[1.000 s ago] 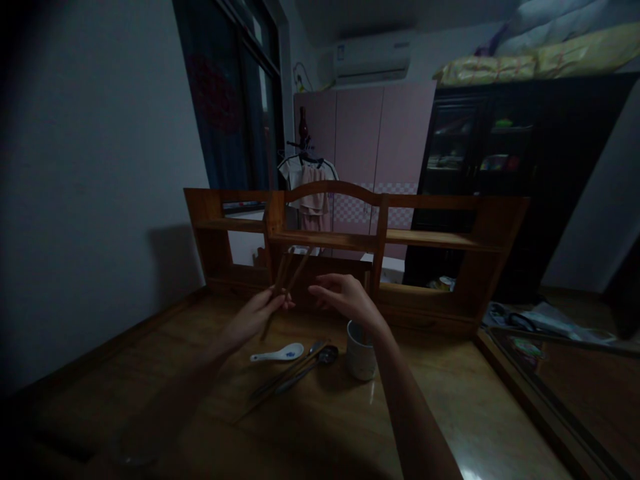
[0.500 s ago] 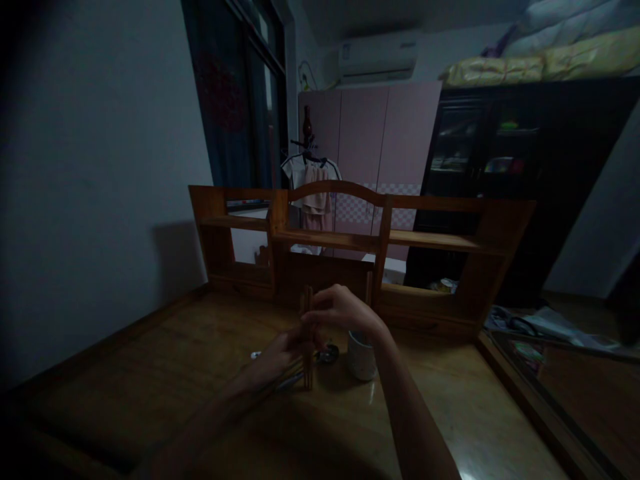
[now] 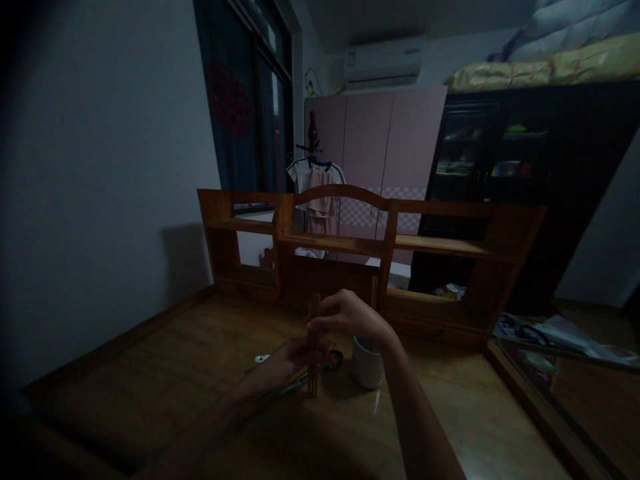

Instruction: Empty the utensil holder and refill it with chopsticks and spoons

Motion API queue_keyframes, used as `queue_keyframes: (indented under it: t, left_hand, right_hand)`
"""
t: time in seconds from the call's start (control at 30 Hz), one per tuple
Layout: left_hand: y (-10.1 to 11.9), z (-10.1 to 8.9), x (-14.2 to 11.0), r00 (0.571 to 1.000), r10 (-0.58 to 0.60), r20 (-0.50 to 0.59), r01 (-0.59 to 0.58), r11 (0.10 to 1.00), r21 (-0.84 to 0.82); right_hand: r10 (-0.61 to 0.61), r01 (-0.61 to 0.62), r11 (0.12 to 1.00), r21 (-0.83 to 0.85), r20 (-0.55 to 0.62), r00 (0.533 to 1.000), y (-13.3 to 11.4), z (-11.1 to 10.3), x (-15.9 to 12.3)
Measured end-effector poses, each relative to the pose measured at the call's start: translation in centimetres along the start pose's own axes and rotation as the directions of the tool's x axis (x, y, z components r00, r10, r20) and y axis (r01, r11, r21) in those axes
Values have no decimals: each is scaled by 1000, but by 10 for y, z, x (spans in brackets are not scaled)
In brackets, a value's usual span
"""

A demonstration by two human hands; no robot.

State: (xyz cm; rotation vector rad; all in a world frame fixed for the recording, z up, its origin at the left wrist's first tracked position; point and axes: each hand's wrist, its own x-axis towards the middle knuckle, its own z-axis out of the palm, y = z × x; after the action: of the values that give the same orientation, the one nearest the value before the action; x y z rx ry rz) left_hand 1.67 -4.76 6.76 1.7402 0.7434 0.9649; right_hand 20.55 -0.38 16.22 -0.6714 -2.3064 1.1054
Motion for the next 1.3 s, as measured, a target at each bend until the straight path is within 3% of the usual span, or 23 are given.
queue_keyframes:
  t: [0.4,0.6,0.8,1.3]
  left_hand:
    - [-6,-4,-1,996,0,92,7,997,-75]
    - [-7,-6,-1,992,-19,127,24,999,-34]
    - [-4,-8,-3,989,33,145,-32,999,-9]
    - [-1,-6,-3,989,10,145,-7,1000,-20]
  right_hand:
    - [22,-25,996,-85,-31,999,-10,0,-4]
    - [26,-28,997,-69,-24,999,-7,2,-3]
    - [1,0,1000,27,-38,999,-9,5,-1]
    - [7,-9,999,-50,-33,999,-10,4,-2]
